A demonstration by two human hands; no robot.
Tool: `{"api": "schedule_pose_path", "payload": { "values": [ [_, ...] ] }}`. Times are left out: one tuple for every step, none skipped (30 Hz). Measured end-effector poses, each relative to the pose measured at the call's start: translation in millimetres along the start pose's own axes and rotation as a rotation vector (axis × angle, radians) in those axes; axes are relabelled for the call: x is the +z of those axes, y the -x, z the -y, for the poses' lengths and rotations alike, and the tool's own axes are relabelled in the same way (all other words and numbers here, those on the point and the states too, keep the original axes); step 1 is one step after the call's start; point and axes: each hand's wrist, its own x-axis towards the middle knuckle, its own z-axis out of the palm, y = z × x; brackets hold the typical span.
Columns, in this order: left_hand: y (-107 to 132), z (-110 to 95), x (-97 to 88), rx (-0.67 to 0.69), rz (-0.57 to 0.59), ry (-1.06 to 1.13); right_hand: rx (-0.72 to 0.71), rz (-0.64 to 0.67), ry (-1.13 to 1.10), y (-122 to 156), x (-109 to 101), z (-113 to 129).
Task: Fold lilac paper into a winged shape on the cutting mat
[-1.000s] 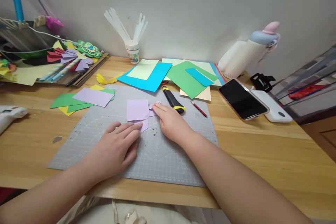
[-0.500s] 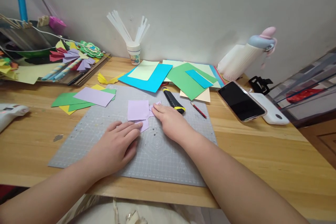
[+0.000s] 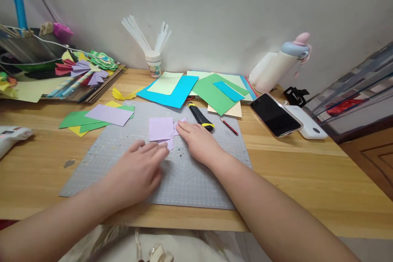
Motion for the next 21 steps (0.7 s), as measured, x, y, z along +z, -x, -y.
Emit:
{"api": "schedule_pose_path", "payload": {
  "values": [
    [-3.6,6.7,-4.6,-0.068,-0.007,0.037,0.004,-0.005,-0.010,0.1,0.6,-0.6],
    [-8.3,15.2,-8.9,-0.130,-0.025,0.050,0.010,-0.010,-0.021,0.2,1.1,-1.2],
    [-14.2,25.1,-12.6,-0.205,-0.063,0.057,0.017,-0.015,-0.035,0.2,1.5,-1.6],
    [-21.1,35.8,-15.2,-0.298,-0.110,0.057,0.023,-0.020,-0.051,0.2,1.9,-2.0],
    [-28.6,46.6,-16.7,-0.392,-0.144,0.055,0.030,-0.026,-0.070,0.3,2.1,-2.2],
    [-36.5,56.7,-17.0,-0.471,-0.156,0.062,0.037,-0.031,-0.092,0.4,2.3,-2.3],
    [-44.3,65.5,-16.4,-0.529,-0.146,0.080,0.044,-0.037,-0.116,0.5,2.4,-2.3],
    [-51.6,72.5,-15.0,-0.556,-0.118,0.110,0.051,-0.043,-0.143,0.7,2.4,-2.0],
    [-58.1,77.5,-13.2,-0.559,-0.087,0.145,0.058,-0.050,-0.174,0.8,2.3,-1.4],
    [-63.5,80.7,-11.3,-0.552,-0.074,0.175,0.067,-0.057,-0.208,0.9,2.0,-0.6],
    [-67.8,82.3,-9.6,-0.540,-0.063,0.207,0.076,-0.066,-0.246,0.9,1.6,0.5],
    [-70.8,82.9,-8.1,-0.527,-0.061,0.241,0.087,-0.078,-0.288,0.8,1.0,1.9],
    [-72.6,83.0,-7.0,-0.517,-0.067,0.278,0.100,-0.093,-0.335,0.6,0.1,3.6],
    [-73.3,82.9,-6.1,-0.512,-0.080,0.320,0.118,-0.112,-0.385,0.3,-0.9,5.4],
    [-72.9,83.1,-5.5,-0.509,-0.098,0.369,0.142,-0.137,-0.440,-0.1,-2.0,7.1],
    [-71.7,83.6,-5.1,-0.509,-0.120,0.424,0.174,-0.167,-0.499,-0.4,-3.2,8.9],
    [-69.8,84.5,-4.8,-0.513,-0.145,0.484,0.217,-0.203,-0.561,-0.7,-4.3,10.5],
    [-67.4,85.7,-4.4,-0.517,-0.171,0.548,0.270,-0.245,-0.627,-0.8,-5.3,12.0],
    [-64.9,86.9,-4.1,-0.526,-0.193,0.614,0.331,-0.289,-0.699,-0.9,-6.0,13.4],
    [-62.3,88.1,-3.8,-0.534,-0.204,0.684,0.398,-0.326,-0.777,-0.8,-6.5,15.1],
    [-60.0,89.1,-3.5,-0.539,-0.217,0.751,0.466,-0.355,-0.862,-0.6,-7.0,17.1]
  ]
}}
